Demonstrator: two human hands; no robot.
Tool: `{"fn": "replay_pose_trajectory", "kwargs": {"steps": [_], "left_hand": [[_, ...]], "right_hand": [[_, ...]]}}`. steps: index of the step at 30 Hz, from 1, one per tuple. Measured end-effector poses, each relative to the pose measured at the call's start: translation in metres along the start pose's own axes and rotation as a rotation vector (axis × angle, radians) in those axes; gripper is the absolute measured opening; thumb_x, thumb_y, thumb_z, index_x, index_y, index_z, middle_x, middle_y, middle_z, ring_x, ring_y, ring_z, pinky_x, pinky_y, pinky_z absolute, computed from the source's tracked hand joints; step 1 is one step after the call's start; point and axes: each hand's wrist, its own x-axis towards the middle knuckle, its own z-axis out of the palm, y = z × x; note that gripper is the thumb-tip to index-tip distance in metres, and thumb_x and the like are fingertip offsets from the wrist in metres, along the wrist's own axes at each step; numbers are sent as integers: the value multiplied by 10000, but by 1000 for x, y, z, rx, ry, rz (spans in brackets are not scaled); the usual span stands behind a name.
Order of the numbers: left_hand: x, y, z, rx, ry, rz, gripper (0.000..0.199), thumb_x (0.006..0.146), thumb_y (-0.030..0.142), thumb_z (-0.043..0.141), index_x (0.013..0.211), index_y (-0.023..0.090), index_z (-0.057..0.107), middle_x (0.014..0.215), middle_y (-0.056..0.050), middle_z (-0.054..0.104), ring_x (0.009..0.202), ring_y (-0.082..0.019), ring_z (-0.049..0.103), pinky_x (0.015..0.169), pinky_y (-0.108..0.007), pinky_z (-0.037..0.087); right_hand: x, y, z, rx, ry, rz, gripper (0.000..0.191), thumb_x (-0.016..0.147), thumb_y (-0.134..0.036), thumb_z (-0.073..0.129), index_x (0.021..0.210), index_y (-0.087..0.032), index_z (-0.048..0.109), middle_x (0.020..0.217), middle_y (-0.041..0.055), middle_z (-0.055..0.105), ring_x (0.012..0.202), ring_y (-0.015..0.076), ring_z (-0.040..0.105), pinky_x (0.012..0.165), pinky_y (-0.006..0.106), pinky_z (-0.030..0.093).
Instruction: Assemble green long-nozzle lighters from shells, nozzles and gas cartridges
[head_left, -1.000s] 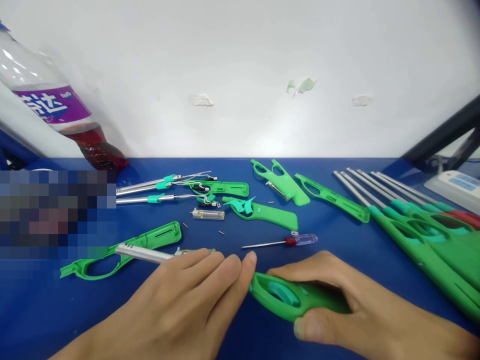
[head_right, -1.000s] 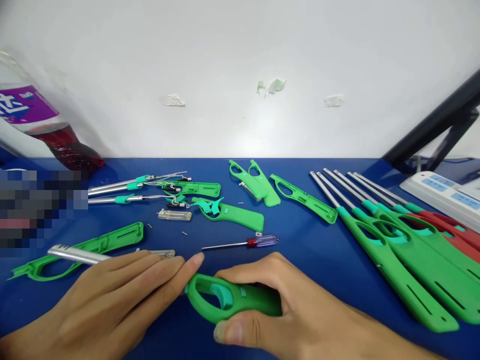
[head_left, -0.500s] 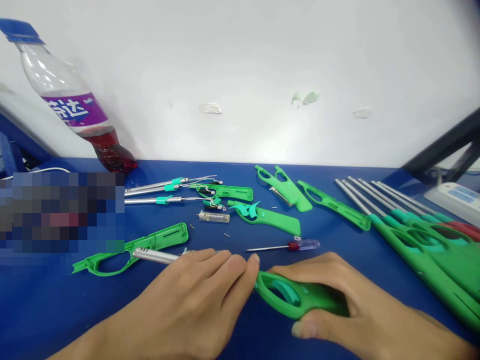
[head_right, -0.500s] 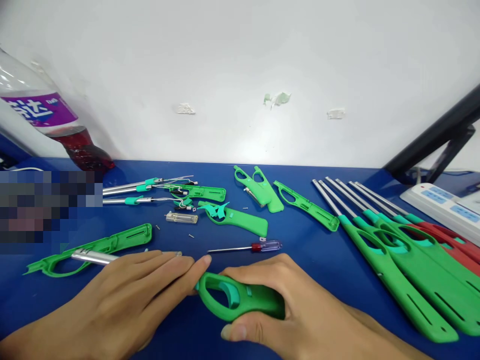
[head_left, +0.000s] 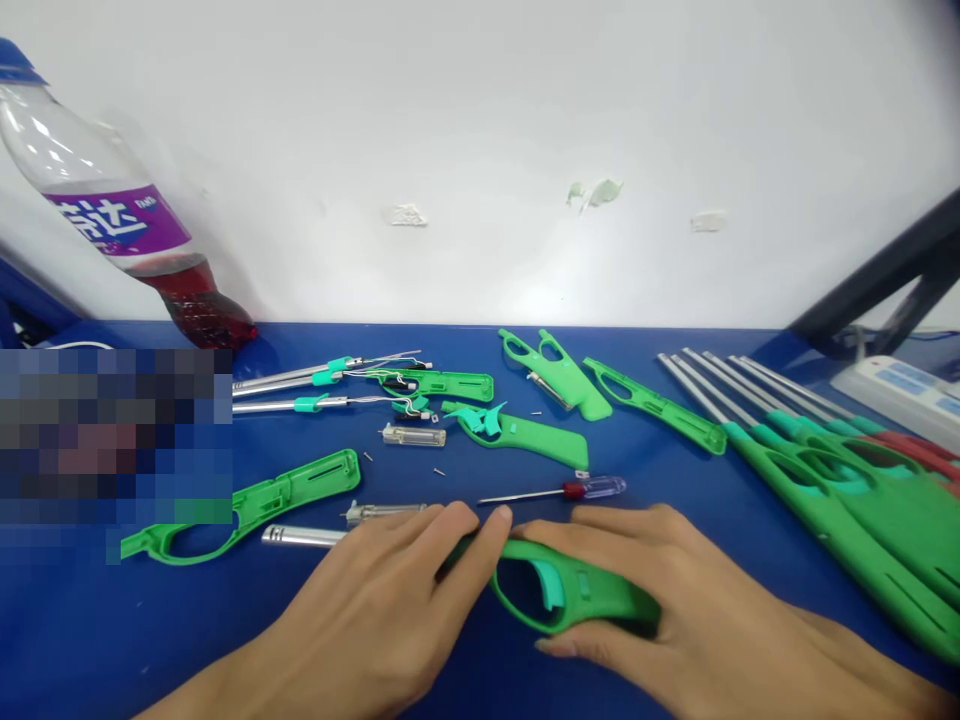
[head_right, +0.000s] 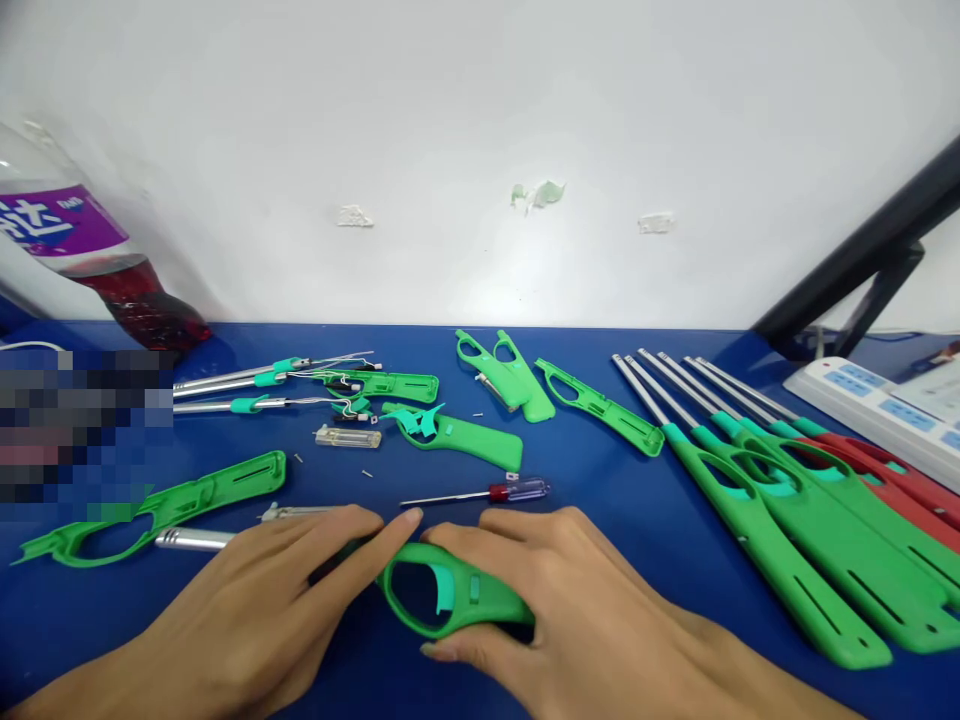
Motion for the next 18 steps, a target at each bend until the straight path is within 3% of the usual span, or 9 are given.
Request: {"fn": "replay_pose_trajectory", "kwargs": {"steps": [5, 11, 16, 18], "left_hand": [[-5, 6, 3, -19, -7, -78, 514, 922, -10, 414, 1402, 100, 559, 1132, -119, 787, 945, -252, 798, 731, -365, 689], [1, 9, -5, -60, -95, -70, 469, 962, 68, 388, 1402, 94, 549, 1174, -148, 794, 1036, -299, 807, 762, -416, 708], [-2, 4, -8, -70, -121, -5, 594, 844, 43, 418, 1428, 95, 511, 1183, -147, 793, 1011, -283, 805, 771, -399, 694], [-3, 2, -9, -82, -186, 2, 691, 778, 50, 467, 1466, 117, 488, 1238, -144, 779, 1024, -271, 800, 768, -371, 689]], "right_hand": [[0, 0, -3, -14, 21, 57, 535, 823, -593, 858, 1304, -374, 771, 1186, -11, 840, 1065, 267, 817, 909, 337, 674], [3, 1, -6, 1, -4, 69, 311, 984, -546, 698, 1194, -344, 808, 1137, -9, 851, 989, 243, 828, 774, 300, 674], [-2, 6, -1, -66, 25, 23, 345, 945, -565, 750, 1206, -347, 804, 1135, -3, 851, 1050, 262, 819, 896, 347, 676], [-3, 5, -1, -78, 28, 13, 339, 942, -564, 753, 1204, -355, 805, 1141, -5, 849, 1054, 262, 818, 908, 351, 674]]}}
